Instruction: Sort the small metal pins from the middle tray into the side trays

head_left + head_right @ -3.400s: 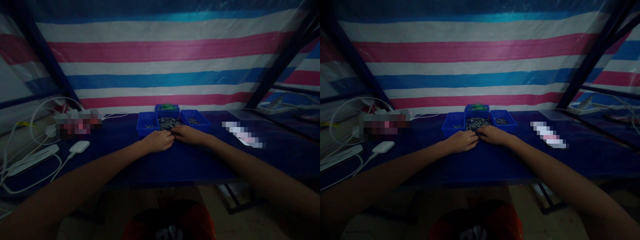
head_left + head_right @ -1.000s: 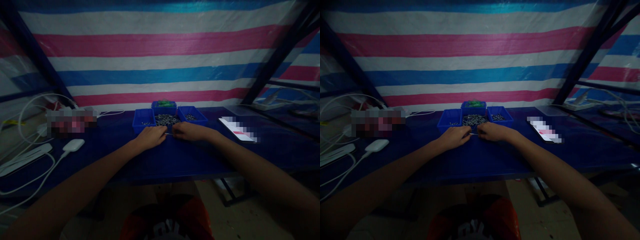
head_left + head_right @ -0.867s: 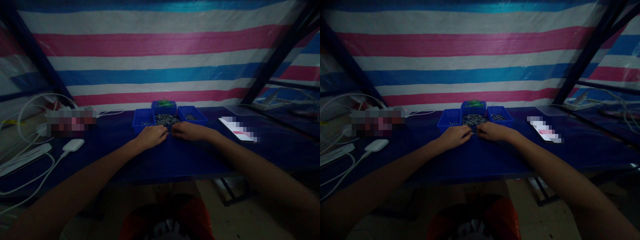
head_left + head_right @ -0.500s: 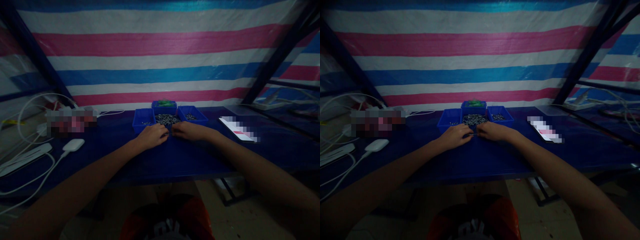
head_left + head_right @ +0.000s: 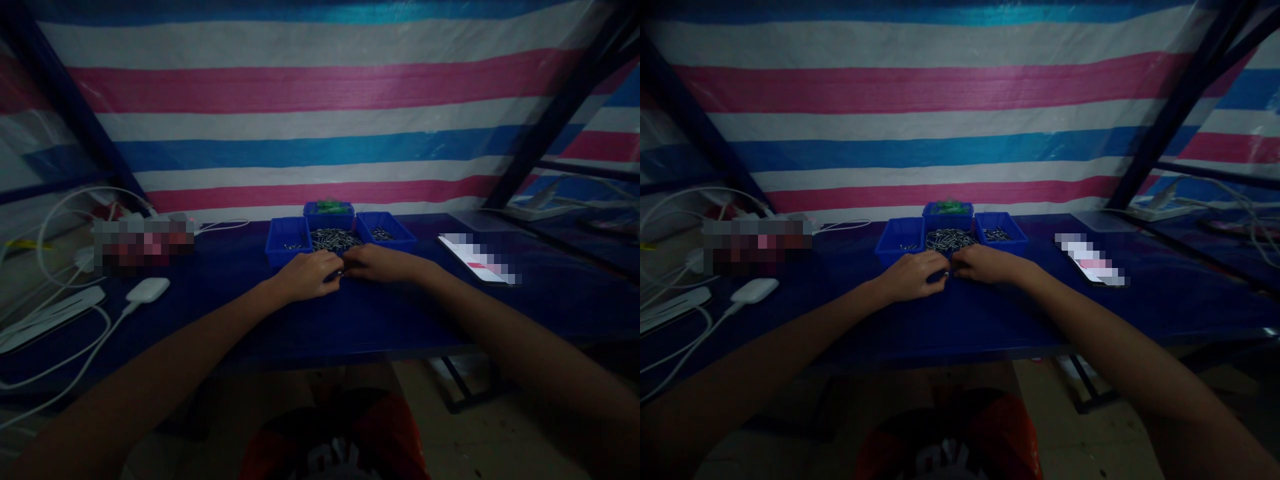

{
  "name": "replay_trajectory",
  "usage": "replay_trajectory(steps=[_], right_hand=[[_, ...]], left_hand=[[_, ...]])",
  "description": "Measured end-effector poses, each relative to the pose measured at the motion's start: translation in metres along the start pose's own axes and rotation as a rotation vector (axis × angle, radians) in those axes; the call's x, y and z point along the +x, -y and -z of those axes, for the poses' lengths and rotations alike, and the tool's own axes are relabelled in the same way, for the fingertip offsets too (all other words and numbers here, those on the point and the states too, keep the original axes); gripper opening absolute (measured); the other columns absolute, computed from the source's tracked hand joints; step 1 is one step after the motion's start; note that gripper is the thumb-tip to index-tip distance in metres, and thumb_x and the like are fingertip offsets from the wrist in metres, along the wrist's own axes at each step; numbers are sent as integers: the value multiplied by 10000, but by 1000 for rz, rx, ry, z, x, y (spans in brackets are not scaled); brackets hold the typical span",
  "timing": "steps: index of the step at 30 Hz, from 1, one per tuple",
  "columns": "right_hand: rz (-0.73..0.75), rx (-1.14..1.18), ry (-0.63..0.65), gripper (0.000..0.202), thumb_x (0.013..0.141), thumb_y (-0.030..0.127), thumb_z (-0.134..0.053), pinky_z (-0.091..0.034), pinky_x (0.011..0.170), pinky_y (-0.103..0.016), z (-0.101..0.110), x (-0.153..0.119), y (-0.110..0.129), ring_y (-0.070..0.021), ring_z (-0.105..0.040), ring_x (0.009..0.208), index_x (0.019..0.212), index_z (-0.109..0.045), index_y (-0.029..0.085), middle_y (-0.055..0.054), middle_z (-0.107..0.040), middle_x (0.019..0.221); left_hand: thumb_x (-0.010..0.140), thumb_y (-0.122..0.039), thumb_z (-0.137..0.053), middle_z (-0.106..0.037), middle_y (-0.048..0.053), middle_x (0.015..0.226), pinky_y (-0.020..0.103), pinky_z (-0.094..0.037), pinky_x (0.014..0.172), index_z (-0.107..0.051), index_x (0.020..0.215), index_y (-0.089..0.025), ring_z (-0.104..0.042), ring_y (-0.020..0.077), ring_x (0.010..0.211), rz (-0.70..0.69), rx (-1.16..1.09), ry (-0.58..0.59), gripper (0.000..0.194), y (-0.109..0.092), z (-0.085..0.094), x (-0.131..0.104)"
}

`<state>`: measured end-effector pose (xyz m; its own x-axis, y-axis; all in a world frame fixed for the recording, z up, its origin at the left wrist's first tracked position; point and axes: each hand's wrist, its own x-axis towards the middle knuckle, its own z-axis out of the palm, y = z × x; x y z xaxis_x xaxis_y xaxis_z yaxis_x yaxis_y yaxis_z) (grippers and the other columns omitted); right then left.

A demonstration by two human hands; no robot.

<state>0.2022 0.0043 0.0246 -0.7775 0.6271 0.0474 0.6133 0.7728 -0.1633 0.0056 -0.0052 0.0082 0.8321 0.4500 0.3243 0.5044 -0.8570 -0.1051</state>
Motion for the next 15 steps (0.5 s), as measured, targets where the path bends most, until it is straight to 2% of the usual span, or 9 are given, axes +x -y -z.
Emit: replay_trajectory(steps=[4, 9, 15], right_hand=[[-29, 18, 23, 146, 793, 214, -519, -402, 683, -266, 3, -1, 1, -147, -549, 752, 910, -571, 145, -59, -591, 842], [-10, 56, 20, 180, 811, 291, -513, -403, 642, -253, 4, -2, 1, -136, -545, 713, 904, -573, 149, -50, -595, 823], [3, 34, -10, 196, 864, 285, -429, -400, 665, -262, 2, -1, 3, -135, -553, 723, 902, -574, 159, -51, -602, 813]], left_hand=[[821, -263, -422, -593, 27, 822, 248, -396, 639, -519, 867, -170, -545, 142, 769, 81, 55, 51, 142, -1, 1, 1], [849, -288, -390, -602, 36, 797, 258, -387, 605, -535, 859, -169, -561, 153, 742, 141, 101, 100, 188, 1, 1, 2], [857, -293, -397, -608, 25, 783, 244, -380, 572, -543, 847, -172, -575, 154, 731, 141, 132, 97, 191, 2, -1, 2]])
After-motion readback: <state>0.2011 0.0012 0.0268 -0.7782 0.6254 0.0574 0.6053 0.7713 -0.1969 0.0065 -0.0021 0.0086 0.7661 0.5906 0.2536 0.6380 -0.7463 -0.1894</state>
